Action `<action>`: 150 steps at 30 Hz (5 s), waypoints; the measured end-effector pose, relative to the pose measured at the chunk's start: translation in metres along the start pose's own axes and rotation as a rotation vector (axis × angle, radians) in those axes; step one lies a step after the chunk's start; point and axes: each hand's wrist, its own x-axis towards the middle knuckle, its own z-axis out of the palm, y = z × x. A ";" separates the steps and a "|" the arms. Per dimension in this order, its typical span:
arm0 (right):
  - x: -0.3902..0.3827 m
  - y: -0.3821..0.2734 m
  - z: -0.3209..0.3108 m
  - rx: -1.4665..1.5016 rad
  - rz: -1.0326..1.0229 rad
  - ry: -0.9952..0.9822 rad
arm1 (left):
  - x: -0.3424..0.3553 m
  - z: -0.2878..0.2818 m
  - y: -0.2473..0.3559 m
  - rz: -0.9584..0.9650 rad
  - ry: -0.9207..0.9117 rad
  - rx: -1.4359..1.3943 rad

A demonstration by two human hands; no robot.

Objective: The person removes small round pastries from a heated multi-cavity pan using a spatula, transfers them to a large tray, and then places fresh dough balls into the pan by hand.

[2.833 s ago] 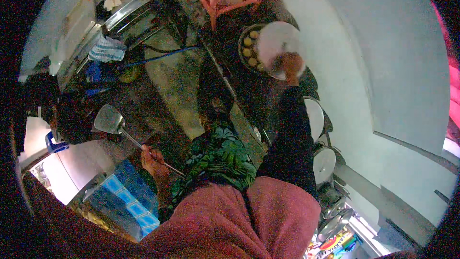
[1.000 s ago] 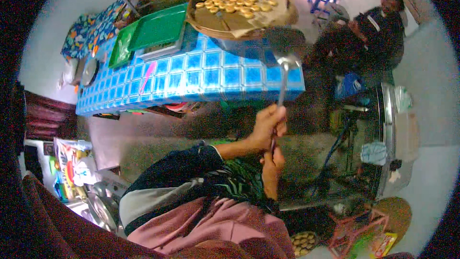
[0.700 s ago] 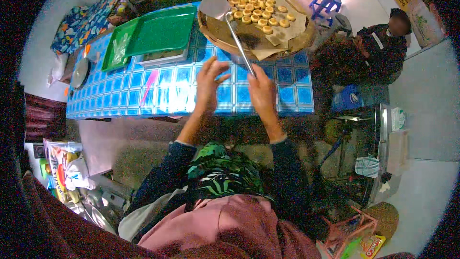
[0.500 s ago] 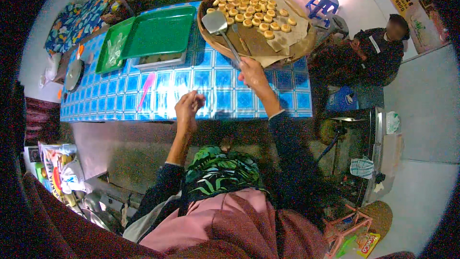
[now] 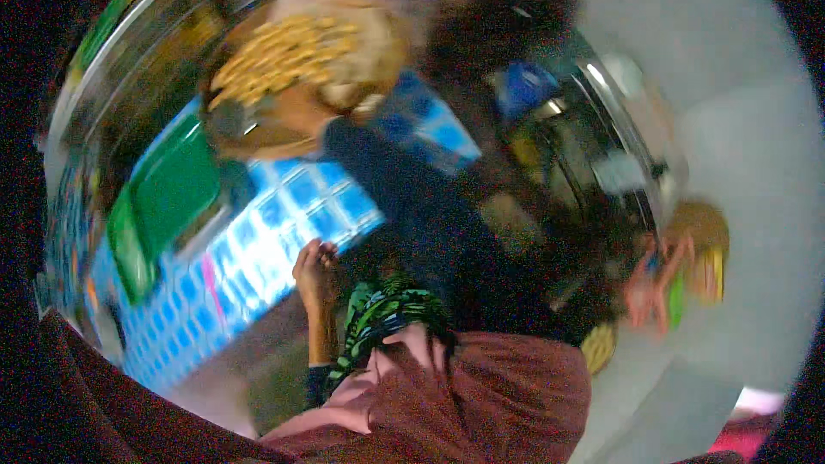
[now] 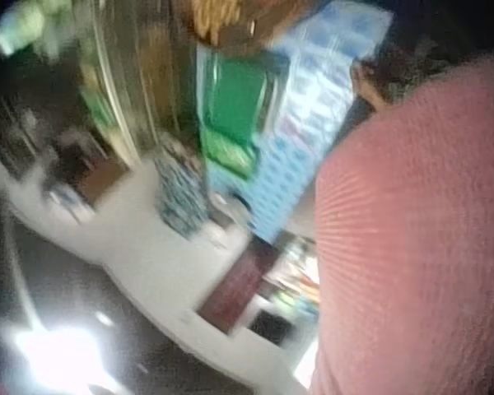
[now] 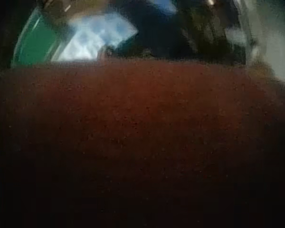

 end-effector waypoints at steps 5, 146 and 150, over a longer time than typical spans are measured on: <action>-0.010 0.012 -0.007 0.384 0.083 -0.182 | -0.006 0.013 -0.033 -0.204 -0.121 0.108; -1.073 0.027 -0.346 -0.377 2.798 1.347 | -0.552 0.195 -0.851 0.678 -2.610 0.693; -1.080 0.024 -0.335 -0.411 2.823 1.164 | -0.547 0.211 -0.834 0.327 -2.509 1.167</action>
